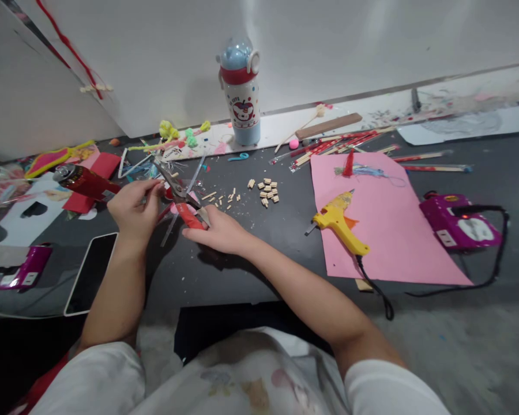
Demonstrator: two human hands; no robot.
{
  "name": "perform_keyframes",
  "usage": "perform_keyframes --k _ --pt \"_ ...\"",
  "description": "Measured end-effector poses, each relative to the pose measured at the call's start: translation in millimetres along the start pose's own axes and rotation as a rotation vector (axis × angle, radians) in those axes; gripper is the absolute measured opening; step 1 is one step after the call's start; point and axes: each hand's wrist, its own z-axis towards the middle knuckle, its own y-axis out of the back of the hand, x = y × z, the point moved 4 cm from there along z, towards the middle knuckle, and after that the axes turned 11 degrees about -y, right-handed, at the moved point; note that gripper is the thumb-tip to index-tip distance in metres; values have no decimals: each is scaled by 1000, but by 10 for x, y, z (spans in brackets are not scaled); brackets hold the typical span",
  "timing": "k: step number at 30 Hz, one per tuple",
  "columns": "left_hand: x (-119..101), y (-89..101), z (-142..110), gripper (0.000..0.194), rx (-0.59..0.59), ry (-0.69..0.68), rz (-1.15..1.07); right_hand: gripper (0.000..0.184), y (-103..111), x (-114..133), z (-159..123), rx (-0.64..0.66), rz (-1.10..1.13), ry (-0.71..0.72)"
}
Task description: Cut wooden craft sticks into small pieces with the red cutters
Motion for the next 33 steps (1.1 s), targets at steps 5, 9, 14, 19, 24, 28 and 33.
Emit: perform_keyframes --k 5,9,14,19,24,28,33 --pt "-30 66 5 12 -51 22 -25 50 8 27 -19 54 -2 28" --pt "-8 73 -13 13 -89 64 -74 50 19 34 -30 88 -3 57" --pt "81 54 -34 17 -128 294 -270 51 25 58 -41 122 34 116" --pt "21 51 -1 19 -122 393 -379 48 25 57 -39 105 13 109" --pt "-18 71 38 19 -106 390 -409 48 27 55 -41 100 16 115" --pt "0 59 41 21 -72 383 -457 47 34 55 -34 90 6 129" --pt "28 43 27 23 -69 416 -491 47 44 50 -27 72 -29 109"
